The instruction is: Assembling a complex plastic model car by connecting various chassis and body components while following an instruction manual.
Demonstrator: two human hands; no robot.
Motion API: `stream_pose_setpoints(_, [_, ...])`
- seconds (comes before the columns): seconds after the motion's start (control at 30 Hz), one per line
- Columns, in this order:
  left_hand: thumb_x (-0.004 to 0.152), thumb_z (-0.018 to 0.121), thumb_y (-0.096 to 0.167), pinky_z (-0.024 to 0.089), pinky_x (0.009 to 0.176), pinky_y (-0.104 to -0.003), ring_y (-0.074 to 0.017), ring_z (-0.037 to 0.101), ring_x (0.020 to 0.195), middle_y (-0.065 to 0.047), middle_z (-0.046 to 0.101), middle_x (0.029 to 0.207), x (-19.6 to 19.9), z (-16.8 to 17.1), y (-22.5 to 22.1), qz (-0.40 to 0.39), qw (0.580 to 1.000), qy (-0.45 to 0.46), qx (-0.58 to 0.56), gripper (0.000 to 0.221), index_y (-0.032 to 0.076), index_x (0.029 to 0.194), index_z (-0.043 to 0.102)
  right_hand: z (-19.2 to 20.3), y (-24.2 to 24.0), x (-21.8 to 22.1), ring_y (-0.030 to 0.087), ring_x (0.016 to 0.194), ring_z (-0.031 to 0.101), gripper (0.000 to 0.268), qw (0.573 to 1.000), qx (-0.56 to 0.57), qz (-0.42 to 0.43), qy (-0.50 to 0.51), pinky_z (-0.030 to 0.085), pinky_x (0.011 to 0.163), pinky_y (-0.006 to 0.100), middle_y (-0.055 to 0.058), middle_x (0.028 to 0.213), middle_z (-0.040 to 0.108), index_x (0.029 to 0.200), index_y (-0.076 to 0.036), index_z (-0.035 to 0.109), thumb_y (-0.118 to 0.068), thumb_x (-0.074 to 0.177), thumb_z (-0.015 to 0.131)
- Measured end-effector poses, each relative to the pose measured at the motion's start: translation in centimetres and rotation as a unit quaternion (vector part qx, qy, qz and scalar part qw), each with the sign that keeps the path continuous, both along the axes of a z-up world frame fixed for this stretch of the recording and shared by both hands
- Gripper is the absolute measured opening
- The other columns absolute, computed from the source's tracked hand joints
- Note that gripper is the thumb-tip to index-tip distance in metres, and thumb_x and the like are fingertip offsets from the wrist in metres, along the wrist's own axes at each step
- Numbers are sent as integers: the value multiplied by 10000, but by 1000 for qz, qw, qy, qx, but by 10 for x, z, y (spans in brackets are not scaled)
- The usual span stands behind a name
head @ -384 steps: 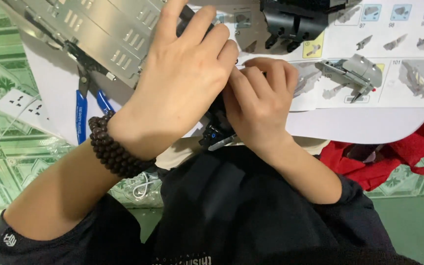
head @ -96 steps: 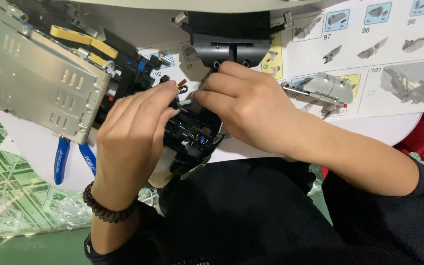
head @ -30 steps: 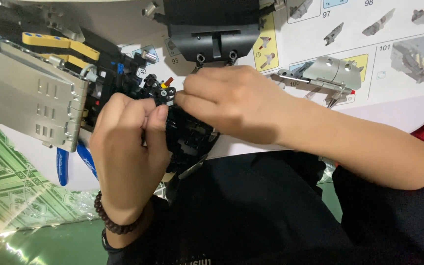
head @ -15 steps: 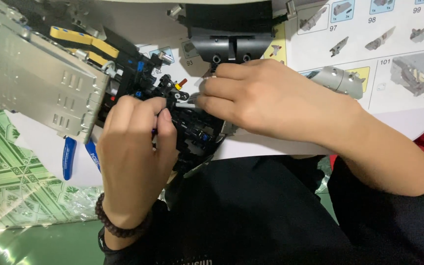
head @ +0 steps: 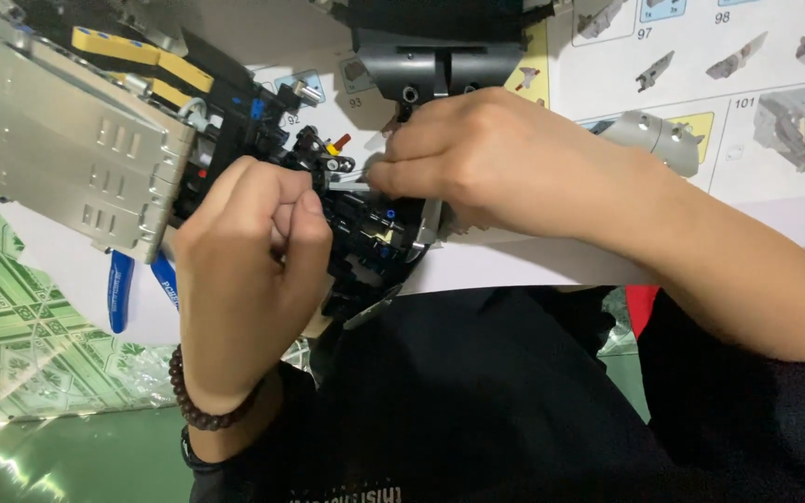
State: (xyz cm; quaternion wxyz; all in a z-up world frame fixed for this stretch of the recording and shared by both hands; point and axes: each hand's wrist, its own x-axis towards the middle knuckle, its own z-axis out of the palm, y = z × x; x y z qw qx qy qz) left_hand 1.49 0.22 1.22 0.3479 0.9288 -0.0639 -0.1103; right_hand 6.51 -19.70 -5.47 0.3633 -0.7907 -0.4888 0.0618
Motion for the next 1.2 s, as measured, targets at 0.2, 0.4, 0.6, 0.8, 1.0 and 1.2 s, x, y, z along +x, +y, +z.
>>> stream_pose_setpoints(0.2, [857, 532, -115, 268, 471, -224, -94, 313, 538, -53, 478, 710, -4, -3, 0, 30, 998, 27, -42, 74, -80, 858, 597, -9, -4, 0, 162, 836, 626, 253, 988, -42, 9, -148, 552, 763, 267, 10, 959, 659, 1041, -58, 662, -69, 789, 644])
stream_pose_setpoints(0.4, [848, 557, -100, 267, 474, -235, -105, 303, 519, -31, 430, 623, -1, -2, 3, 6, 999, 22, -26, 47, -76, 843, 598, -12, -5, 2, 87, 826, 572, 198, 932, -64, 4, -358, 526, 636, 160, -13, 995, 572, 1066, -90, 611, -90, 869, 633])
stream_pose_setpoints(0.6, [853, 570, -76, 327, 409, -211, -103, 421, 422, -63, 586, 579, 2, -5, 8, -30, 997, 63, -25, 73, -112, 915, 584, -15, -6, 6, 81, 798, 557, 156, 917, -53, -3, -395, 515, 628, 155, 13, 1018, 582, 1075, -75, 622, -121, 926, 616])
stream_pose_setpoints(0.8, [878, 540, -71, 232, 349, -203, -70, 338, 380, -22, 526, 523, 0, -1, 12, -73, 995, 32, -57, 178, -112, 1000, 662, -5, -4, 1, 102, 846, 606, 176, 949, -18, -20, -315, 528, 618, 187, 28, 1098, 625, 1085, -67, 631, -59, 909, 639])
stream_pose_setpoints(1.0, [879, 720, 71, 431, 529, -305, -205, 532, 599, -78, 603, 952, -22, 4, 5, -96, 970, -99, 198, 337, 39, 1196, 608, 8, -5, -11, 56, 830, 604, 263, 940, -134, -63, -308, 505, 607, 162, 4, 1232, 582, 1173, -124, 605, -146, 911, 618])
stream_pose_setpoints(1.2, [918, 733, 151, 453, 811, -270, -179, 557, 1026, -40, 606, 1197, -1, -1, 4, -213, 857, -320, 343, 182, 129, 1099, 740, 15, -1, -24, 89, 856, 636, 214, 946, -142, -128, -262, 537, 643, 185, 36, 1163, 563, 1161, -78, 636, -90, 951, 676])
